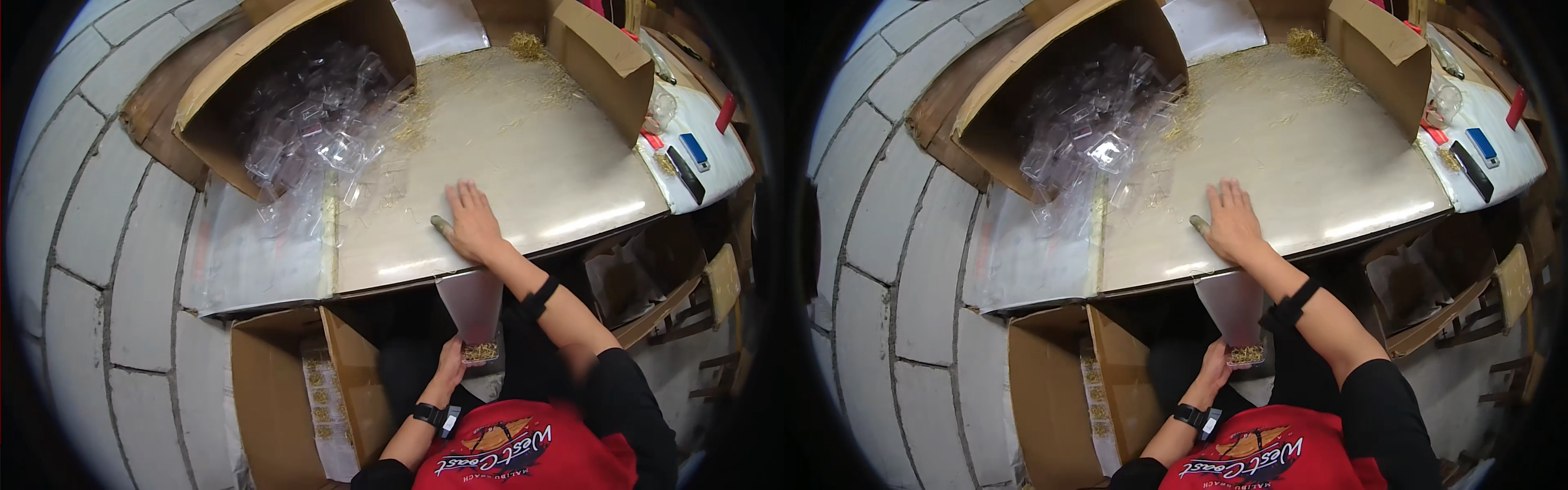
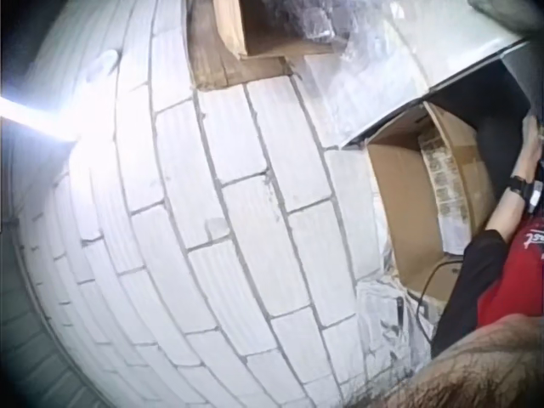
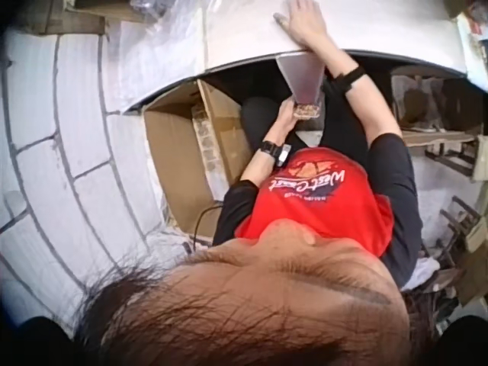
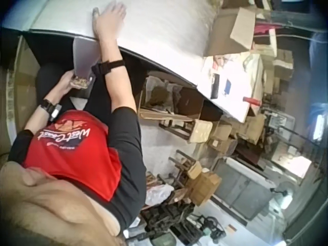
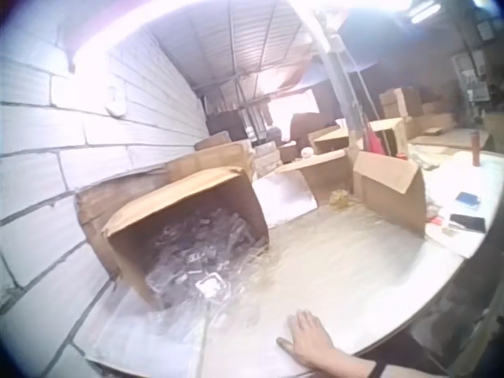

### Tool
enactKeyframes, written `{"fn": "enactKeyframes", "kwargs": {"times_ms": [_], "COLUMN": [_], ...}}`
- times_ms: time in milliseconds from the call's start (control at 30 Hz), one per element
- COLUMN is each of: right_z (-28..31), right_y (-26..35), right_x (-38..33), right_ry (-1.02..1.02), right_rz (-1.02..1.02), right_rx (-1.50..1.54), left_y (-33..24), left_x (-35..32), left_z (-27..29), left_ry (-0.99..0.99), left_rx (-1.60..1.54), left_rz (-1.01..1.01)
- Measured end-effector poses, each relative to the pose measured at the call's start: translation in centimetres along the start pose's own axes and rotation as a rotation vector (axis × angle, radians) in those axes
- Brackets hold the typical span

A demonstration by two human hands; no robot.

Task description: The person sits on the floor and repeatedly scoops small yellow items from a table into clear plastic containers. They then place the filled containers into a cardboard box lined with white paper. The process involves gathering loose items, filling the containers, and organizing them in the box.

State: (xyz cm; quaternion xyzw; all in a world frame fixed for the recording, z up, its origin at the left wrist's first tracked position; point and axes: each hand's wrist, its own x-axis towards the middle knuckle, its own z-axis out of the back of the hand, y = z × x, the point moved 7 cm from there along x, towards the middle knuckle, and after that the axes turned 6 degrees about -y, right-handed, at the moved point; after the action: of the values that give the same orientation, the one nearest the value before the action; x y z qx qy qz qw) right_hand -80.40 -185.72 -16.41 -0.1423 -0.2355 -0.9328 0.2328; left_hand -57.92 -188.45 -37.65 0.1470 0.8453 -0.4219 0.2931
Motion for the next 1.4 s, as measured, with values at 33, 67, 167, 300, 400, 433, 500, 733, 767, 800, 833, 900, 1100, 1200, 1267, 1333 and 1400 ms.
{"fn": "enactKeyframes", "kwargs": {"times_ms": [33, 67, 167, 300, 400, 433, 500, 733, 767, 800, 833, 900, 1100, 1200, 1267, 1333, 1400], "right_z": [-0.4, -0.9, -2.1, -0.6, 1.6, 1.5, 2.1, 3.9, 4.5, 5.0, 5.3, 6.1, 6.7, 5.8, 5.3, 4.6, 4.0], "right_y": [0.9, 1.7, 4.9, 4.5, 0.5, -0.7, 0.7, 4.4, 4.2, 3.8, 3.3, 2.1, -4.6, -5.0, -4.4, -3.8, -3.0], "right_x": [0.7, 0.9, -0.4, -3.3, -4.2, -4.3, -3.6, -11.0, -12.6, -13.4, -14.8, -17.1, -19.7, -21.0, -21.5, -22.1, -22.2], "right_ry": [0.037, 0.073, 0.198, 0.12, 0.113, 0.112, 0.183, -0.056, -0.047, -0.006, 0.042, 0.109, 0.154, 0.258, 0.275, 0.318, 0.366], "right_rz": [0.047, 0.094, 0.391, 0.462, 0.208, 0.093, 0.121, 0.446, 0.434, 0.433, 0.415, 0.35, -0.026, -0.16, -0.117, -0.098, -0.091], "right_rx": [0.045, 0.09, 0.174, 0.343, 0.632, 0.74, 0.669, 0.252, 0.302, 0.358, 0.416, 0.459, 0.612, 0.705, 0.67, 0.608, 0.622], "left_y": [-0.1, -0.2, -0.1, -0.7, -1.3, -1.1, -1.0, -0.8, -1.0, -1.3, -1.3, -0.1, 2.0, 2.0, 1.2, 0.1, -1.5], "left_x": [0.0, -0.1, -0.3, -0.9, -0.8, -1.0, -1.0, -0.6, -0.9, -1.0, -1.1, -0.4, -2.2, -3.0, -3.6, -4.3, -4.9], "left_z": [0.1, 0.2, 0.4, 0.2, -0.3, -0.2, -0.2, -1.4, -1.5, -1.6, -1.4, -0.9, 0.8, 0.9, 0.4, -0.7, -1.7], "left_ry": [-0.006, -0.01, -0.012, -0.025, 0.015, 0.03, 0.022, 0.017, 0.002, -0.013, -0.004, 0.02, 0.093, 0.175, 0.182, 0.178, 0.18], "left_rx": [-0.002, -0.02, -0.057, -0.021, -0.002, -0.002, 0.003, -0.05, -0.055, -0.059, -0.044, -0.102, -0.064, -0.027, -0.005, 0.01, 0.036], "left_rz": [-0.009, -0.016, -0.029, -0.044, -0.059, -0.05, -0.031, -0.04, -0.049, -0.057, -0.05, -0.037, 0.113, 0.147, 0.143, 0.113, 0.062]}}
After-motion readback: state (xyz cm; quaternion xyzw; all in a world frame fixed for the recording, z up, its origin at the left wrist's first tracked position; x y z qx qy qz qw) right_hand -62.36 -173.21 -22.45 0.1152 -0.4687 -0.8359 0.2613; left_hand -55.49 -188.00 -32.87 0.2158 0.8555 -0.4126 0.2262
